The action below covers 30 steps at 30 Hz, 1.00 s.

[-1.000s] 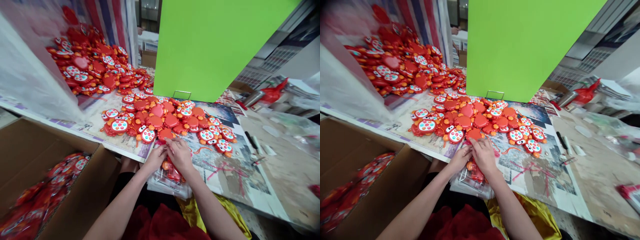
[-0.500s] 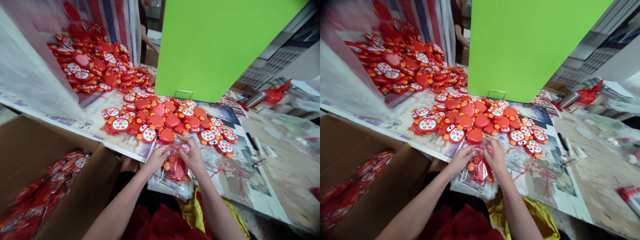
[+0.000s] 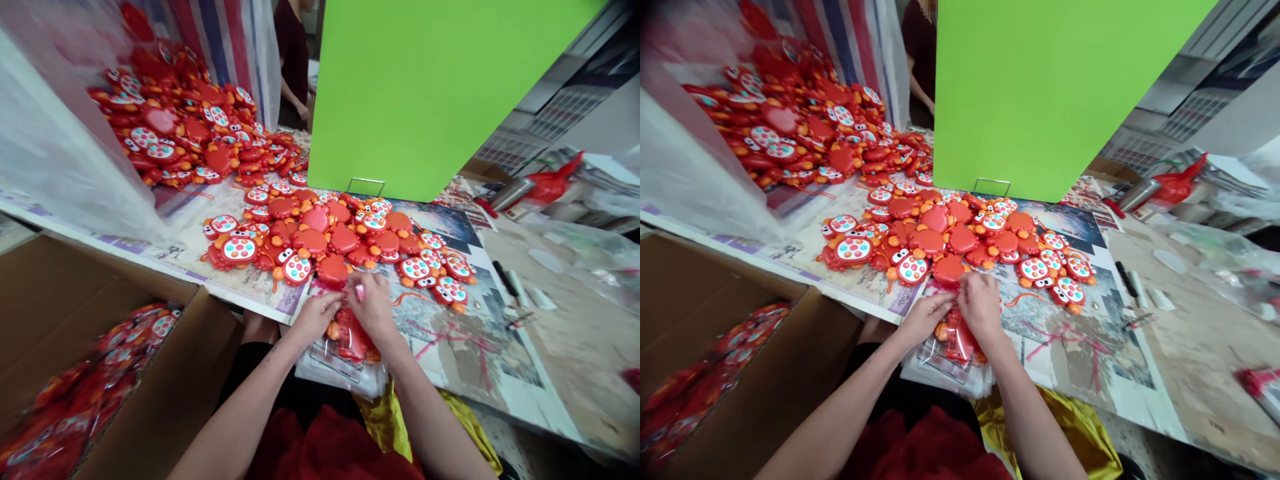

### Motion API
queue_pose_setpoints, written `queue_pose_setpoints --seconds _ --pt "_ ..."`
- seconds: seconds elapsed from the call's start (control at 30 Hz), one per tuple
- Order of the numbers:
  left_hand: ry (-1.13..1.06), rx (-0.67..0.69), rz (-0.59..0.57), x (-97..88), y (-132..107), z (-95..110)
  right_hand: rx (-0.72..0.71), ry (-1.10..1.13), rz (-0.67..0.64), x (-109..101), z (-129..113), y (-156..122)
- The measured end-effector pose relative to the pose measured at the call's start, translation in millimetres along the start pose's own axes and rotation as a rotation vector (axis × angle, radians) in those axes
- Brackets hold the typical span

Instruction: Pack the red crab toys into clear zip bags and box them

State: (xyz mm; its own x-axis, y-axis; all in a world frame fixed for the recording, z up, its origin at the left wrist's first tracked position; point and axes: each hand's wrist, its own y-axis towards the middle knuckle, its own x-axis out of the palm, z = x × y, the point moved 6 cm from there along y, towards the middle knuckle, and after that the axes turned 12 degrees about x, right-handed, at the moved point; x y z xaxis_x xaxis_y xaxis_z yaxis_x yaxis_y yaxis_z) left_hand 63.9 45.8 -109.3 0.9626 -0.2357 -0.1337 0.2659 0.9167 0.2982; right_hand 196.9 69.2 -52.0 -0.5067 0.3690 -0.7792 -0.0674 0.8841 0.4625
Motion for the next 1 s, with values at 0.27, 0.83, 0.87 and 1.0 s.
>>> queue_pose_setpoints --seconds 0.27,0.83,0.87,1.0 --pt "-0.105 -0.078 0.046 2.1 0 -13 0.270 0.060 0.093 -59 103 -23" --pt "0.007 0.006 -0.001 1.8 2 0 -0.058 -0.155 -0.056 -7 -4 -10" --pt "-0.014 -0.009 -0.003 2.4 2 -2 -0.018 -0.182 -0.037 -10 7 -12" --pt "-0.079 -0.087 0.027 2.3 0 -8 0.253 -0.388 0.048 -40 87 -28"
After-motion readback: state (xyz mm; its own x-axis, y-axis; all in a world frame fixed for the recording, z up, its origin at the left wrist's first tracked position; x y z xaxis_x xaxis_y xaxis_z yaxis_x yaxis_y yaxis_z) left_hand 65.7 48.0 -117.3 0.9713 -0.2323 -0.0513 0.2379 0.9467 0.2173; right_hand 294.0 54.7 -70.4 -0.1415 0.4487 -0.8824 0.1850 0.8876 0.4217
